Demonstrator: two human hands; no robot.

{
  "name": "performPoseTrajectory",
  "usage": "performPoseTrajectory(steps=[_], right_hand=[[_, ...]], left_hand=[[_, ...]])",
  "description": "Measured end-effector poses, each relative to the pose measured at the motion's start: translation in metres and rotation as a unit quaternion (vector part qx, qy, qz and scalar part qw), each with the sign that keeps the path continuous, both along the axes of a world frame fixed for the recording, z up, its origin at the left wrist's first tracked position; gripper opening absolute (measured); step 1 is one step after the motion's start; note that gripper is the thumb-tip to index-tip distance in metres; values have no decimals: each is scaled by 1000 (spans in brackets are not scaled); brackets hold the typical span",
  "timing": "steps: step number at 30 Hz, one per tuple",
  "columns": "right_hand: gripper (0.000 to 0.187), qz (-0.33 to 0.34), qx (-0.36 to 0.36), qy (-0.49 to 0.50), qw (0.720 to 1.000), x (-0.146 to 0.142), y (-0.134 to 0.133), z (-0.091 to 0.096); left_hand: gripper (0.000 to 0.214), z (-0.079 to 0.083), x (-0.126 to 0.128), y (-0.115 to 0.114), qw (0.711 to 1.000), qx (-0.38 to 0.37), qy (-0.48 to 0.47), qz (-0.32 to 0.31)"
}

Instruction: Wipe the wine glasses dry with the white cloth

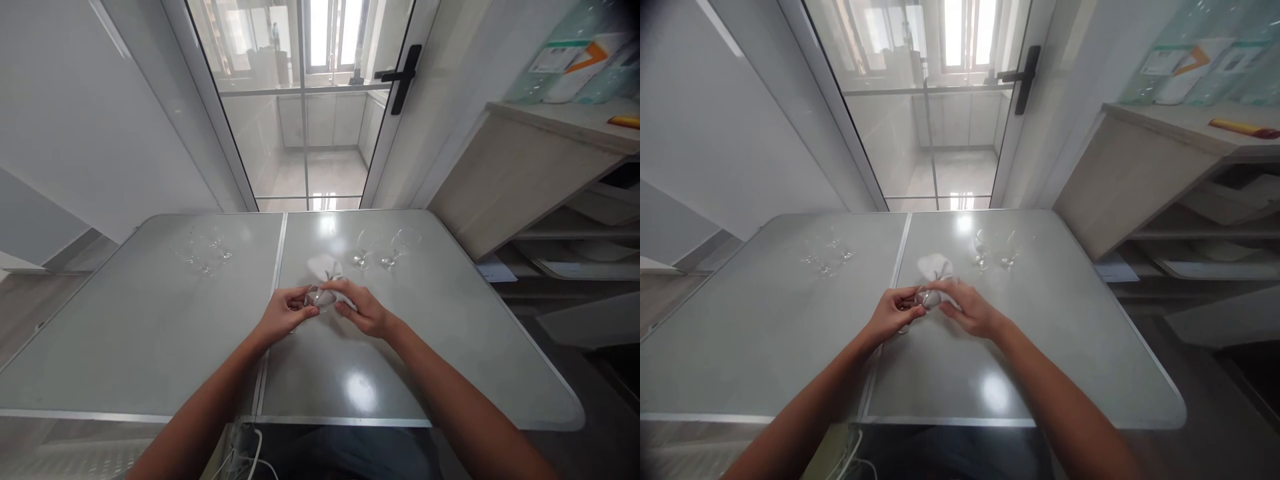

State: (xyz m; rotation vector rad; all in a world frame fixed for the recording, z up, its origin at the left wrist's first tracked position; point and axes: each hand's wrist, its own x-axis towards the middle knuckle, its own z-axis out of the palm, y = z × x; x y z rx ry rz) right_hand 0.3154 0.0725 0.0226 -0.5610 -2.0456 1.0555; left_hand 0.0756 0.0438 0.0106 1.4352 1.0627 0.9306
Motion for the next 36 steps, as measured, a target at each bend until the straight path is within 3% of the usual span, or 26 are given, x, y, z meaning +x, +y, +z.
performPoseTrajectory(steps=[2,6,8,10,13,15,17,19,22,27,30,33,36], right_hand=[[33,26,-19,-20,999,-1,0,3],[35,-51,-147,54,986,-6,0,3],[41,-97,-207,123,966,-6,0,3],[46,-134,-232,189,945,-2,2,4],[45,-152,-163,219,950,9,5,9],[46,-79,-80,138,984,15,7,12],[49,30,-14,30,999,17,9,12],[50,94,12,-31,995,15,10,11],[46,82,-7,-52,995,13,11,8],[42,58,-110,-56,991,14,12,13],[41,54,-150,-35,986,15,13,14],[39,76,-120,-8,990,15,15,10],[38,139,-20,9,990,13,15,5]], left_hand=[[45,0,0,0,1000,3,6,-1],[50,-3,6,2,998,-29,-35,-38],[52,-7,8,3,998,-6,-25,-59],[50,-12,8,4,997,62,34,-39],[44,-21,2,5,961,219,169,18],[36,-24,-2,6,919,315,233,32],[21,-25,-6,7,879,392,270,27],[6,-23,-7,7,844,452,287,15],[6,-19,-9,6,813,507,287,8],[28,-17,-12,5,786,557,268,4],[34,-16,-12,6,786,566,249,-9],[20,-13,-11,6,810,538,235,-1],[7,-11,-10,7,826,516,229,11]])
